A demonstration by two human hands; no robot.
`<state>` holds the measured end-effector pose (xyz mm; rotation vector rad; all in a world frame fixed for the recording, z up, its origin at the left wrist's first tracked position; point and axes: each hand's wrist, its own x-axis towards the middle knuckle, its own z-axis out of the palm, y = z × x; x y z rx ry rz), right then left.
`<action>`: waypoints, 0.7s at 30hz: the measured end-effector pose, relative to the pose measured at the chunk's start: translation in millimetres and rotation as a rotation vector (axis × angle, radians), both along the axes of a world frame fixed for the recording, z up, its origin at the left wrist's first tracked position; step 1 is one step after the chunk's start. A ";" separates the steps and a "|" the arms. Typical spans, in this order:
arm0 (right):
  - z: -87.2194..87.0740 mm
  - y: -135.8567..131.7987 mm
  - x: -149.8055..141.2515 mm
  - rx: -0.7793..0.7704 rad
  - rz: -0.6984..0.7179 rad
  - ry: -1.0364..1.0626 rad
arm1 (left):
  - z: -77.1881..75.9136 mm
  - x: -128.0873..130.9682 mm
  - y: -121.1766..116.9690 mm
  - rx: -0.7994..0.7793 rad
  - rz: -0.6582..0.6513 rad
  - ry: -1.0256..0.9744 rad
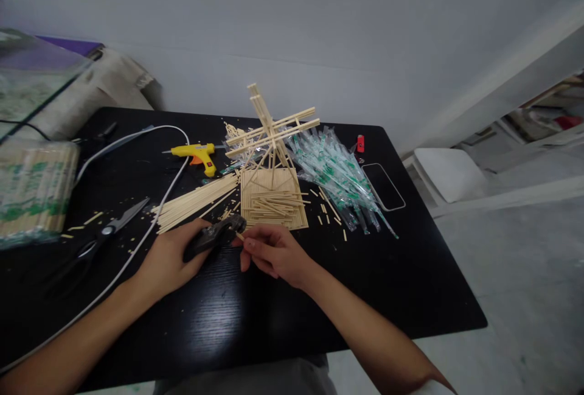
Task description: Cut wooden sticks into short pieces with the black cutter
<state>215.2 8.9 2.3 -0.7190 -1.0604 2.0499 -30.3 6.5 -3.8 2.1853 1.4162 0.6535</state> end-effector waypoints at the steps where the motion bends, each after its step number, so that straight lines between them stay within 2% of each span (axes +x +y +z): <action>1: 0.4 -0.3 0.4 -0.003 0.010 0.002 | -0.1 -0.6 -0.1 0.007 -0.006 -0.002; 7: 1.7 -2.4 1.1 -0.024 0.083 -0.020 | 1.9 -1.7 0.1 0.070 -0.055 -0.023; 21: -0.1 -1.4 0.0 -0.051 0.010 -0.039 | 4.2 -0.8 0.9 0.012 -0.044 -0.017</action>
